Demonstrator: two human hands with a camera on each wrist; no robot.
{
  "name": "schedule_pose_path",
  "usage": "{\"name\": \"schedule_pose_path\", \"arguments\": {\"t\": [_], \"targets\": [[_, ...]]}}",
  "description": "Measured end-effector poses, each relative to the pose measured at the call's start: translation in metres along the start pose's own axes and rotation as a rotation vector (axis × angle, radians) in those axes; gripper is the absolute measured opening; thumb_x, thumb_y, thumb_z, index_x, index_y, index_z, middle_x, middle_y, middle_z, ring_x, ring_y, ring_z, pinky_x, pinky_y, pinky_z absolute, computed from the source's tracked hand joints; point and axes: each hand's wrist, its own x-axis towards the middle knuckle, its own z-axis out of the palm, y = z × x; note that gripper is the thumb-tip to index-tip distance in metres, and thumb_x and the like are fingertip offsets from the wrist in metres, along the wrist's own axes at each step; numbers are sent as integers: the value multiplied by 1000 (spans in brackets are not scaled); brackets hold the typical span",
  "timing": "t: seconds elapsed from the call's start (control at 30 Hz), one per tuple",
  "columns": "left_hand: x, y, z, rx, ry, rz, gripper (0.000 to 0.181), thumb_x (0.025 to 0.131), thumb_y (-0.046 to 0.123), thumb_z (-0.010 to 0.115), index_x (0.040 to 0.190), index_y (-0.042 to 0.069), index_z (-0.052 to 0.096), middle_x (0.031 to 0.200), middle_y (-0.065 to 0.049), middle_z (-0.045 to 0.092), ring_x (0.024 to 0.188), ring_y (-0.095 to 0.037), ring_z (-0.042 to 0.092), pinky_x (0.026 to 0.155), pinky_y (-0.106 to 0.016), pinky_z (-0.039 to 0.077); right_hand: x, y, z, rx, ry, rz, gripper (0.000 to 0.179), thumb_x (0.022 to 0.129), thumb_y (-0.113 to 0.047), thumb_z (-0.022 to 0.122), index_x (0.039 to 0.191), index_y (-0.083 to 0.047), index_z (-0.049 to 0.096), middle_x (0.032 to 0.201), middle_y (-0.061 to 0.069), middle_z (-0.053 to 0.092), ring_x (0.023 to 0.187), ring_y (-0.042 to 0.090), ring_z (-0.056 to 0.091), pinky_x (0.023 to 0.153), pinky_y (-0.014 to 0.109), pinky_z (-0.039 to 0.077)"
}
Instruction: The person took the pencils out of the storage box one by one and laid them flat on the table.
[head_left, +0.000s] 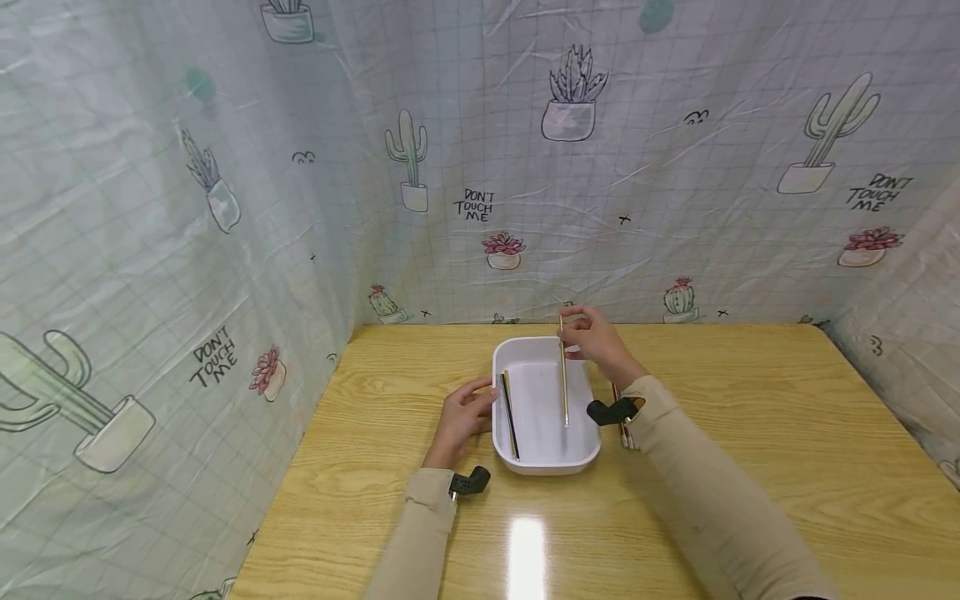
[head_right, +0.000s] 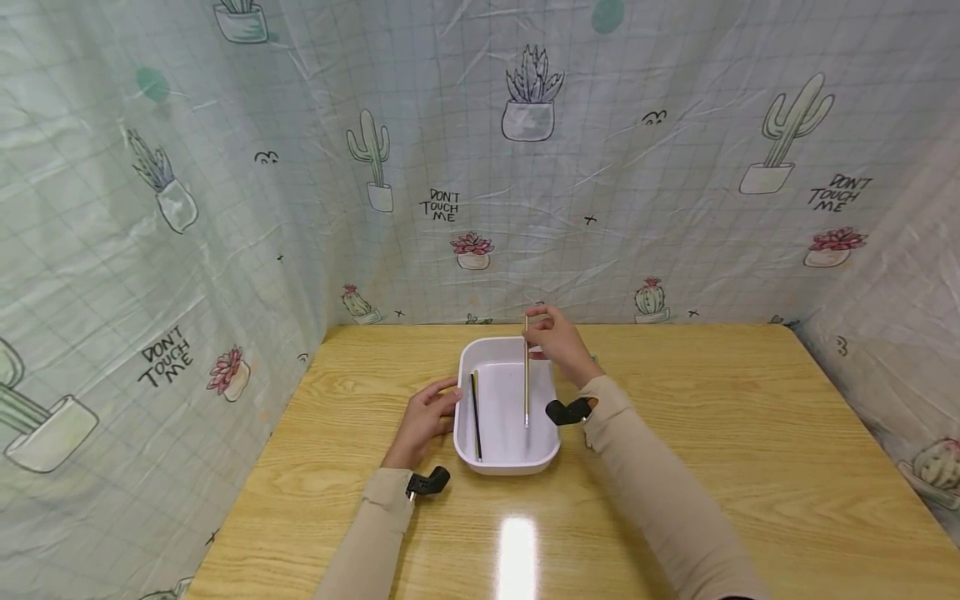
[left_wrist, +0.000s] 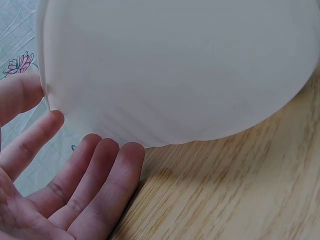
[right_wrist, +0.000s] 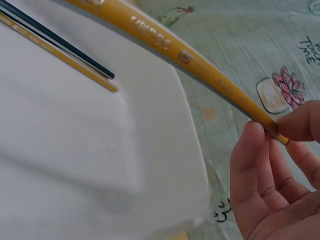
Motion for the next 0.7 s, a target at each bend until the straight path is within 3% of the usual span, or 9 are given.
{"name": "schedule_pose_path", "arguments": {"t": [0.27,0.53,0.7], "targets": [[1,-1,0,12,4,-3,40,99,18,69,137,8,64,104,-8,67,85,-15,71,73,-32,66,-3,0,-30,-3,27,21,45,106,-17,56,148,-9,42,120,14,57,96,20,60,81,34,62],[2,-3,0,11,7,-4,38,98,18,70,135,10,66,107,-10,69,86,-15,72,73,-32,66,-8,16,-53,-44,86,40,45,105,-19,57,148,-9,46,115,11,59,96,21,62,83,36,63],[3,-3,0,25,10,1,39,99,19,69,136,10,65,108,-10,69,87,-15,71,74,-32,66,-13,25,-61,-61,117,70,45,106,-23,56,148,-11,46,121,14,59,100,24,63,79,29,62]]}}
